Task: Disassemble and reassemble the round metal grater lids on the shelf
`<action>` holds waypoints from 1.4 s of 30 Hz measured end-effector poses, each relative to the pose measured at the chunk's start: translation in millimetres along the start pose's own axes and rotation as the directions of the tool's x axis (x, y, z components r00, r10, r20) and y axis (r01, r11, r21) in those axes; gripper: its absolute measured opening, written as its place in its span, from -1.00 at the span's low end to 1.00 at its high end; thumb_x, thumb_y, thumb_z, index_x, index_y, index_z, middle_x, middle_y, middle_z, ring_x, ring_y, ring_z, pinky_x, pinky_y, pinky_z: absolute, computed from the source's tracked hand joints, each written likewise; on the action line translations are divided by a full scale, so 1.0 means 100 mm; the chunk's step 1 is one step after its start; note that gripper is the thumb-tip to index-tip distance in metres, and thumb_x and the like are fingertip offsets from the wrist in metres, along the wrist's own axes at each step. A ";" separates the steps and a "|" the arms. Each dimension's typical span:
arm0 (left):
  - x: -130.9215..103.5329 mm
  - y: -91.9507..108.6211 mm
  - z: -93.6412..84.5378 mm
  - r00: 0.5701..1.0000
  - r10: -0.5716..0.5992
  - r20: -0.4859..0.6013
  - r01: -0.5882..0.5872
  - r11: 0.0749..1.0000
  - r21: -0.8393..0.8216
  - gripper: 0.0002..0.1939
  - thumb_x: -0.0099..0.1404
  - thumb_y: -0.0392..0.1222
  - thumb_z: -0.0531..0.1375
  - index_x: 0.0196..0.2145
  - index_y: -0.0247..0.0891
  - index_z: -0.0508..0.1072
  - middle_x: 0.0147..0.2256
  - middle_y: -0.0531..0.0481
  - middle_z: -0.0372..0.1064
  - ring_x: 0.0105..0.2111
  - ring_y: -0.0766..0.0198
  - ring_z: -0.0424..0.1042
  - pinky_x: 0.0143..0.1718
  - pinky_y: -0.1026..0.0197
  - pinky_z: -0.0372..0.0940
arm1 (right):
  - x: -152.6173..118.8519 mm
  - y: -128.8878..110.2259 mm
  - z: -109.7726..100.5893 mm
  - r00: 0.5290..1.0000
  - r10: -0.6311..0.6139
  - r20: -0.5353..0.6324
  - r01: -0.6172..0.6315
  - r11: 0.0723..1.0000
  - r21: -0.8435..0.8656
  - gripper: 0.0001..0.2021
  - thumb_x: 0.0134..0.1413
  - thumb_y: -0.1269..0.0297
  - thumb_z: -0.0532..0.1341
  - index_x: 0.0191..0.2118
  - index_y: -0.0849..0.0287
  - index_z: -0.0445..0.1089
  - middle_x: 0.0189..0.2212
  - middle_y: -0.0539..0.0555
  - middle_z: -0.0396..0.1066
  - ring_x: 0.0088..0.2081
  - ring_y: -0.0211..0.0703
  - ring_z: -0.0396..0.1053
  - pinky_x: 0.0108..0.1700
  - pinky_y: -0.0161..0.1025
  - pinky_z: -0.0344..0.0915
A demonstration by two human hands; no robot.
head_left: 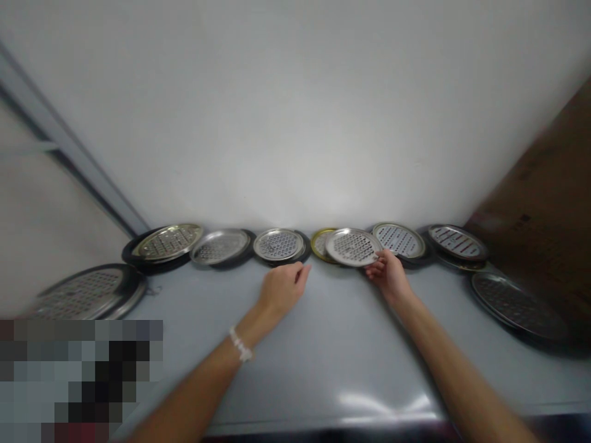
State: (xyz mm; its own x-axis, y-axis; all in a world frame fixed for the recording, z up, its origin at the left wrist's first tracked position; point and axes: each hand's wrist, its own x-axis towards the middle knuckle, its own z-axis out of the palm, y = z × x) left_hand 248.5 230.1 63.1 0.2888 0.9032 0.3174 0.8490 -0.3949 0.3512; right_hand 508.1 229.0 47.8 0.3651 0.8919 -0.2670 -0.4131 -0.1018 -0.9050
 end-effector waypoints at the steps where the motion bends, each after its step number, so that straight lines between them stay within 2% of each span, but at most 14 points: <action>1: 0.00 0.00 0.00 1.000 -0.004 -0.002 0.004 1.000 -0.011 -0.57 0.46 -0.01 0.03 -0.52 -0.21 0.41 -0.52 -0.05 0.46 -0.50 0.20 0.39 -0.43 0.18 -0.07 | 0.00 0.01 -0.01 1.000 0.001 -0.005 -0.001 1.000 -0.010 -0.89 0.03 0.28 0.16 -0.48 0.12 0.27 -0.71 -0.06 0.36 -0.69 -0.29 0.32 -0.63 -0.41 0.25; 5: 0.02 -0.01 0.00 0.999 -0.042 -0.003 0.042 0.996 -0.083 -0.57 0.45 -0.01 0.03 -0.54 -0.21 0.37 -0.55 -0.02 0.42 -0.51 0.22 0.36 -0.45 0.18 -0.08 | -0.01 0.02 -0.02 1.000 0.005 -0.002 -0.005 0.998 -0.064 -0.91 -0.03 0.29 0.18 -0.49 0.14 0.30 -0.69 -0.02 0.40 -0.69 -0.29 0.28 -0.66 -0.41 0.20; 7: 0.03 -0.02 0.00 0.998 -0.064 0.019 0.067 0.983 -0.173 -0.60 0.44 -0.01 0.03 -0.51 -0.21 0.37 -0.55 -0.01 0.42 -0.51 0.23 0.37 -0.45 0.20 -0.03 | -0.03 0.03 -0.01 1.000 -0.001 0.017 0.003 0.996 -0.094 -0.90 -0.04 0.27 0.18 -0.49 0.15 0.32 -0.68 -0.01 0.41 -0.70 -0.29 0.27 -0.67 -0.41 0.18; 11: 0.05 -0.06 0.05 0.990 -0.092 0.110 0.129 0.905 -0.404 -0.65 0.43 0.02 -0.01 -0.37 -0.21 0.40 -0.51 0.02 0.45 -0.50 0.24 0.42 -0.42 0.24 0.14 | -0.05 0.03 0.01 1.000 0.005 0.024 -0.002 0.991 -0.137 -0.89 -0.05 0.24 0.17 -0.48 0.14 0.32 -0.70 0.00 0.40 -0.69 -0.27 0.27 -0.67 -0.41 0.19; 14: 0.05 -0.08 0.09 0.986 -0.095 0.135 0.150 0.854 -0.498 -0.65 0.41 0.05 -0.01 -0.33 -0.22 0.41 -0.51 0.03 0.46 -0.52 0.25 0.44 -0.41 0.25 0.22 | -0.06 0.02 0.02 1.000 0.030 0.009 -0.027 0.978 -0.205 -0.85 -0.02 0.20 0.14 -0.50 0.15 0.31 -0.71 0.02 0.39 -0.71 -0.28 0.25 -0.69 -0.41 0.17; 19: 0.07 -0.08 0.11 0.982 -0.112 0.151 0.178 0.816 -0.550 -0.63 0.39 0.08 0.00 -0.32 -0.23 0.43 -0.52 0.04 0.45 -0.55 0.26 0.43 -0.44 0.24 0.25 | -0.07 -0.01 0.03 0.999 0.040 -0.009 -0.041 0.955 -0.295 -0.77 0.04 0.15 0.14 -0.52 0.16 0.34 -0.75 0.03 0.35 -0.77 -0.30 0.18 -0.74 -0.41 0.09; 23: 0.08 -0.09 0.10 0.980 -0.131 0.153 0.194 0.811 -0.552 -0.63 0.39 0.08 0.01 -0.31 -0.24 0.43 -0.52 0.04 0.44 -0.55 0.25 0.42 -0.45 0.24 0.25 | -0.07 -0.05 0.01 0.998 -0.036 -0.056 0.014 0.935 -0.354 -0.73 0.08 0.12 0.15 -0.54 0.15 0.34 -0.76 -0.01 0.32 -0.75 -0.28 0.18 -0.76 -0.39 0.09; 30: 0.08 -0.12 0.14 0.980 -0.124 0.153 0.192 0.775 -0.602 -0.63 0.39 0.08 0.03 -0.32 -0.25 0.44 -0.53 0.04 0.43 -0.55 0.27 0.42 -0.45 0.24 0.28 | -0.06 -0.10 -0.02 0.987 -0.128 -0.095 0.101 0.963 -0.252 -0.82 0.01 0.16 0.18 -0.52 0.10 0.29 -0.72 -0.09 0.28 -0.71 -0.30 0.15 -0.76 -0.41 0.10; 33: 0.10 -0.11 0.17 0.963 -0.155 0.219 0.266 0.660 -0.702 -0.67 0.38 0.07 0.07 -0.27 -0.27 0.40 -0.49 0.01 0.44 -0.56 0.29 0.44 -0.47 0.25 0.31 | -0.06 -0.08 -0.02 0.989 -0.126 -0.078 0.105 0.966 -0.236 -0.81 -0.01 0.15 0.19 -0.53 0.09 0.27 -0.72 -0.10 0.25 -0.70 -0.30 0.13 -0.77 -0.41 0.08; 36: 0.11 -0.08 0.20 0.922 -0.176 0.346 0.388 0.449 -0.805 -0.65 0.37 0.06 0.13 -0.11 -0.30 0.35 -0.32 -0.10 0.51 -0.50 0.27 0.51 -0.45 0.25 0.36 | -0.08 -0.07 0.00 0.990 -0.125 -0.061 0.107 0.965 -0.240 -0.81 -0.03 0.14 0.18 -0.52 0.10 0.26 -0.71 -0.11 0.23 -0.69 -0.30 0.12 -0.77 -0.40 0.08; 39: 0.08 -0.01 0.20 0.891 -0.133 0.434 0.454 0.261 -0.852 -0.53 0.37 0.05 0.19 0.09 -0.30 0.28 -0.09 -0.26 0.51 -0.37 0.21 0.59 -0.32 0.19 0.43 | -0.11 -0.06 0.03 0.991 -0.125 -0.055 0.108 0.964 -0.244 -0.82 -0.05 0.13 0.17 -0.51 0.11 0.26 -0.70 -0.12 0.22 -0.69 -0.31 0.10 -0.76 -0.40 0.05; 42: 0.03 0.07 0.18 0.870 -0.047 0.490 0.492 0.122 -0.862 -0.46 0.37 0.03 0.21 0.19 -0.28 0.24 0.06 -0.32 0.44 -0.23 0.15 0.60 -0.17 0.15 0.44 | -0.17 -0.05 0.08 0.994 -0.109 -0.014 0.101 0.961 -0.259 -0.80 -0.07 0.10 0.17 -0.49 0.12 0.27 -0.69 -0.11 0.23 -0.69 -0.31 0.10 -0.75 -0.38 0.05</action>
State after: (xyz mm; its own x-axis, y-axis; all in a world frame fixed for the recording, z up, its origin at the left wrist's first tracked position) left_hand 263.4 233.4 50.6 0.4285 0.8871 -0.1717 -0.1362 0.2513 0.9583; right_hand 497.8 218.1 59.5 0.4197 0.8913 -0.1718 -0.1437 -0.1216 -0.9821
